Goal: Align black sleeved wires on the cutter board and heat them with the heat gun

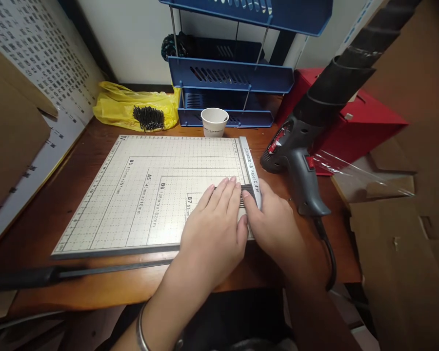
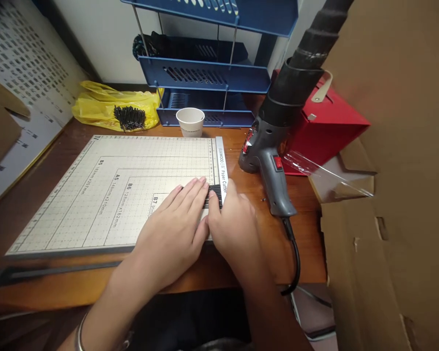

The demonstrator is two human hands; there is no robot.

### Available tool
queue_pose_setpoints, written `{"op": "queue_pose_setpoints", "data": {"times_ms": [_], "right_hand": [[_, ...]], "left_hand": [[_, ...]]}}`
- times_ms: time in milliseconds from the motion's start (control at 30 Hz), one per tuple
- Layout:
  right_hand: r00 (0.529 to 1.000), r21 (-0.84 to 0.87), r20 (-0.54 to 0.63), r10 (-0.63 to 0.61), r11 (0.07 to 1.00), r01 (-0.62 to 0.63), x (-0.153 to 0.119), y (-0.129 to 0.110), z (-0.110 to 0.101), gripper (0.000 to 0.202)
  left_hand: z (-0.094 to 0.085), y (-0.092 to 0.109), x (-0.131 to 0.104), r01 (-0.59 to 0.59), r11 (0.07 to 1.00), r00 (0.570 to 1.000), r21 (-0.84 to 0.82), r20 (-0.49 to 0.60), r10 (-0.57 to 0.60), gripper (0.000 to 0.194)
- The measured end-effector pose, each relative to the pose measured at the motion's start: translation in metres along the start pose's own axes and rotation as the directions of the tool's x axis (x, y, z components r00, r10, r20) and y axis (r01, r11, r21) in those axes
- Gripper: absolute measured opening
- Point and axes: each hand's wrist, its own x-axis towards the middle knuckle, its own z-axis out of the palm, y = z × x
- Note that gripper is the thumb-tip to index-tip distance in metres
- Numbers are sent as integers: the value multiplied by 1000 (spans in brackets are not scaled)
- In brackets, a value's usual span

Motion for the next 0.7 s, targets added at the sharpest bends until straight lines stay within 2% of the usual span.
{"op": "queue_pose_setpoints", "data": {"times_ms": [133,333,700], "right_hand": [[999,57,-10,-41,998,41,-1,3,0,37],[1000,-8,-17,-14,1000,14,-1,2,0,41],[1000,25,-11,-3,1000,3,0,2,3,37]], "left_hand": [[-1,1,0,3,1000,1000,17,-14,-2,59],[-2,1,0,0,1000,1000,21,-6,0,57],[1,1,-1,-6,999,999,35,-47,7,58]]}}
